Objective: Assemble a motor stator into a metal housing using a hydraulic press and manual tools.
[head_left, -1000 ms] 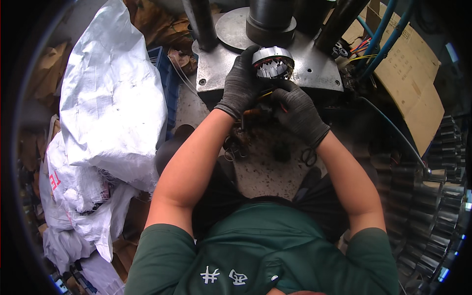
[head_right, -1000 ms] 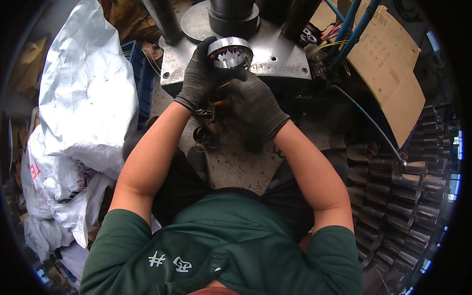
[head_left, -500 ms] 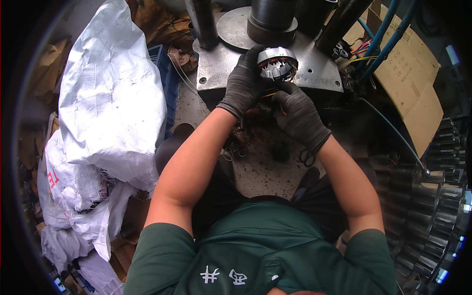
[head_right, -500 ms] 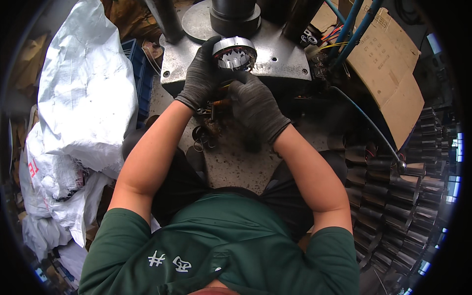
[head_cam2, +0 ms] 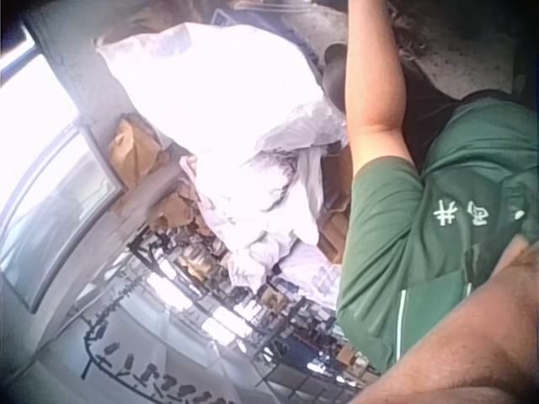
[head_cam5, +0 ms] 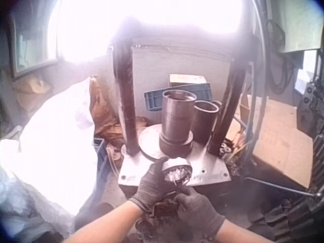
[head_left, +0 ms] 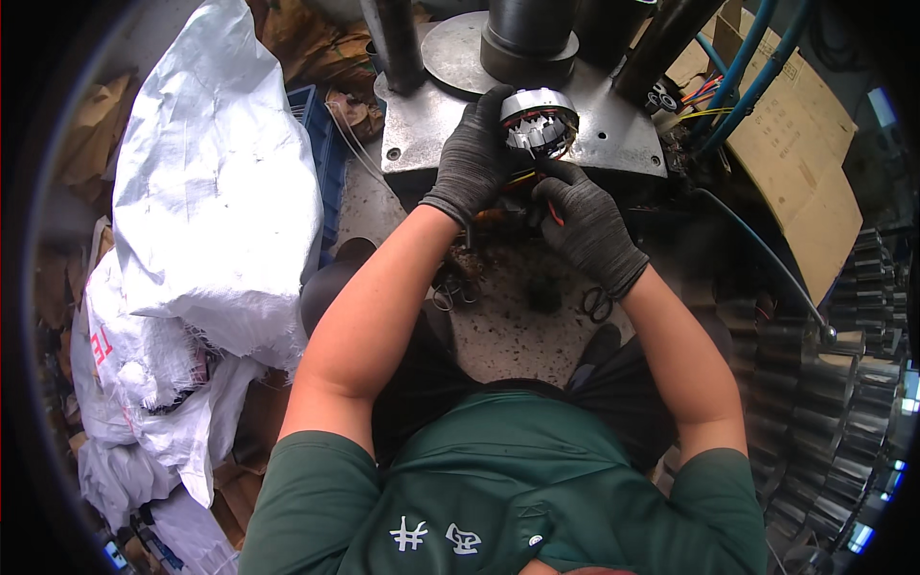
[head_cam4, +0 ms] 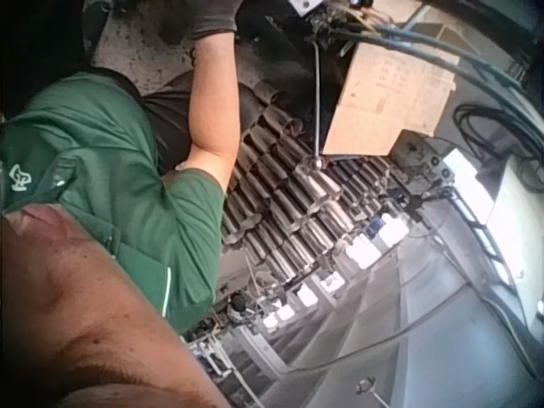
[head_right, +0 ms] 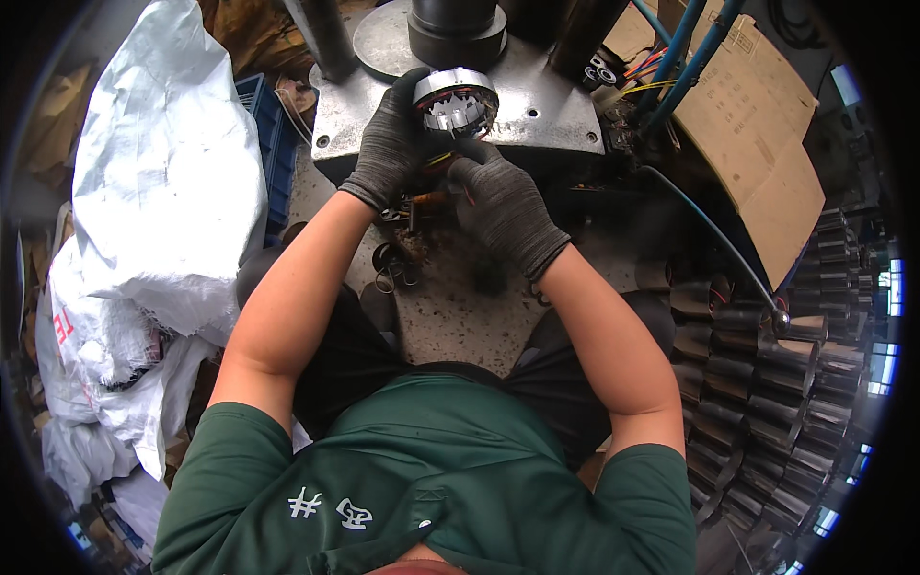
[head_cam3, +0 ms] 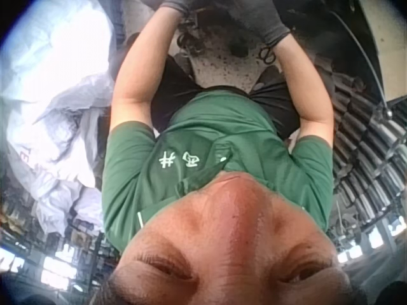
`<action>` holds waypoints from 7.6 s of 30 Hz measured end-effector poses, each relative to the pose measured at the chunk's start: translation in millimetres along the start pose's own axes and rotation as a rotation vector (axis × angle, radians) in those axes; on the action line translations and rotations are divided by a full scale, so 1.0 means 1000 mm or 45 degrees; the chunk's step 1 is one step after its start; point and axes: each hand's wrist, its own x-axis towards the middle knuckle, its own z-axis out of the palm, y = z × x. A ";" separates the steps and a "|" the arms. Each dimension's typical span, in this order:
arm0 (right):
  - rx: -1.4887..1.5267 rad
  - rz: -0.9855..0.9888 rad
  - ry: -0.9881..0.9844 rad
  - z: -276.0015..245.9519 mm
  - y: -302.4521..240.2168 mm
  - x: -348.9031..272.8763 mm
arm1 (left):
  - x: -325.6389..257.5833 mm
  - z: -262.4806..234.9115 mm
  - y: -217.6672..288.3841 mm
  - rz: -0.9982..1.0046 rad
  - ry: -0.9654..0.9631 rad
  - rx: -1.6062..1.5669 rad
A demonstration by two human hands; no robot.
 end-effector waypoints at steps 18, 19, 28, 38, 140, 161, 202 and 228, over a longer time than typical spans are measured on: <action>0.049 0.050 -0.045 -0.010 0.013 0.004 | 0.000 -0.001 0.003 0.009 0.030 0.095; 0.038 0.000 0.009 -0.012 0.014 0.001 | -0.001 0.000 0.003 -0.013 0.015 0.017; 0.154 0.040 -0.100 -0.023 0.016 -0.011 | 0.002 -0.004 0.020 -0.064 -0.027 0.147; -0.042 -0.065 -0.110 -0.014 0.008 0.001 | 0.002 -0.003 0.015 0.050 0.010 0.192; 0.299 -0.144 -0.423 -0.037 0.031 -0.035 | 0.002 -0.007 0.019 0.091 -0.062 -0.013; 1.000 0.294 -0.514 0.027 0.036 -0.041 | 0.021 -0.033 -0.062 -0.944 0.314 -1.606; 1.368 0.297 -0.035 -0.101 0.021 -0.076 | -0.054 -0.023 0.094 0.547 -0.304 -0.159; 0.608 0.013 0.505 -0.059 0.031 -0.040 | 0.008 -0.006 0.063 0.489 0.404 0.196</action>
